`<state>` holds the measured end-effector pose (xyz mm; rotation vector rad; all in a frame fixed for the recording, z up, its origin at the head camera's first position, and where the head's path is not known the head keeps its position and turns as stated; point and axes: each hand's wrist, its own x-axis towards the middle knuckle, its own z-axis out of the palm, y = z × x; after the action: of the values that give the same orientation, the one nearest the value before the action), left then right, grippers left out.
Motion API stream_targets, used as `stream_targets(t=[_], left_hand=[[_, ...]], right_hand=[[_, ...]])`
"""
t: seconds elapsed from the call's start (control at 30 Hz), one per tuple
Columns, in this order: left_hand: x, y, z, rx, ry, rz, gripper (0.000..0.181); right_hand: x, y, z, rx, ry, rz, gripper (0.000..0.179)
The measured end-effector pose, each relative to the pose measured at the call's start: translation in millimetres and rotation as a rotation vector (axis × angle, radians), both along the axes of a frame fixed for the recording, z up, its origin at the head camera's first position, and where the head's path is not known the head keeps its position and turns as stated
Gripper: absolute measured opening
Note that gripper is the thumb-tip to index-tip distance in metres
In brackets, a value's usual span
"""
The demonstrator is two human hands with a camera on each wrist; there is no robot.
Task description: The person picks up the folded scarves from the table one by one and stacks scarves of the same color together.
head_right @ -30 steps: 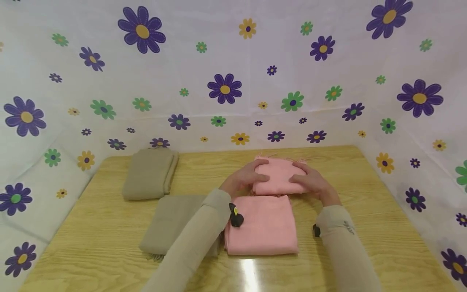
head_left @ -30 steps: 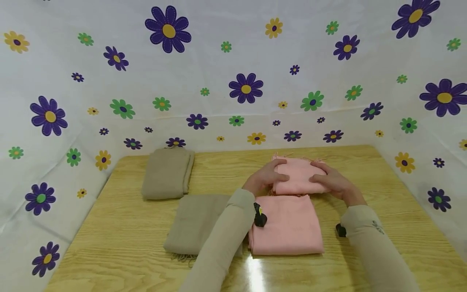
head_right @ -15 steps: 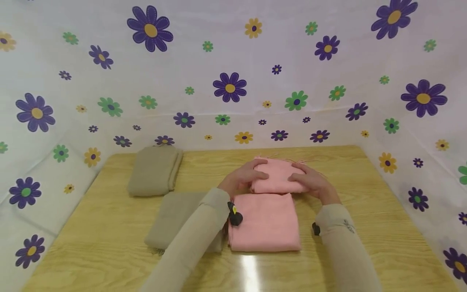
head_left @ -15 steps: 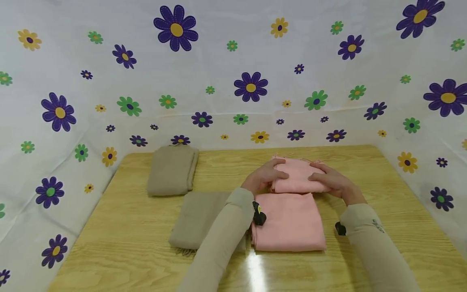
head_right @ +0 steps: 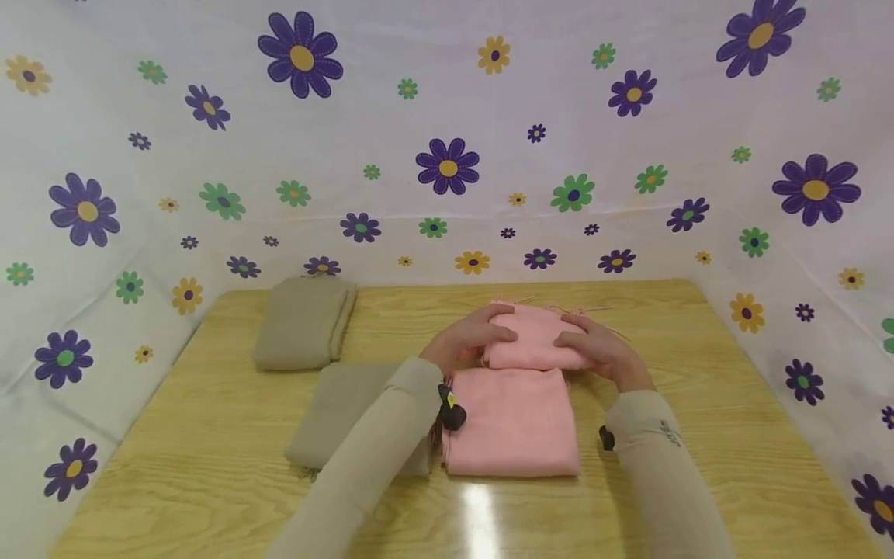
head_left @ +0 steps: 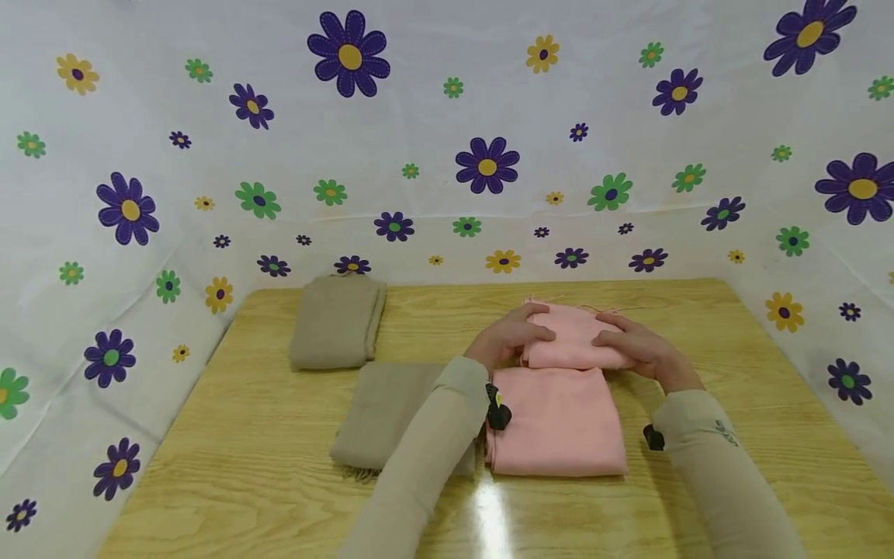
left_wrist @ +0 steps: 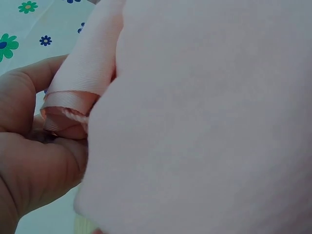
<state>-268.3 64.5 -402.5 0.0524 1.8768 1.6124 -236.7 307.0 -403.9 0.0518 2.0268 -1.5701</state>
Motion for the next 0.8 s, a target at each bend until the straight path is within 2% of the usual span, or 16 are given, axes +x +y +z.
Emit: stream_targets(t=[0.2, 0.33, 0.47, 0.7, 0.8], left_hand=[[1.1, -1.7, 2.8, 0.008, -0.012, 0.004, 0.066], [3.4, -1.5, 3.9, -0.017, 0.005, 0.0, 0.066], [4.9, 0.2, 3.7, -0.047, 0.054, -0.002, 0.065], [8.1, -0.4, 4.4, -0.039, 0.063, 0.008, 0.064], [9.8, -1.4, 4.2, -0.041, 0.088, 0.002, 0.065]], right_hand=[[2.0, -3.0, -0.1, 0.013, -0.003, -0.008, 0.083], [3.9, -3.9, 0.0, 0.02, 0.005, -0.008, 0.083], [5.8, -4.1, 1.3, 0.043, 0.019, -0.012, 0.083], [8.6, -5.7, 3.8, 0.054, 0.02, -0.009, 0.083], [10.1, -6.3, 4.7, 0.063, 0.031, -0.005, 0.084]])
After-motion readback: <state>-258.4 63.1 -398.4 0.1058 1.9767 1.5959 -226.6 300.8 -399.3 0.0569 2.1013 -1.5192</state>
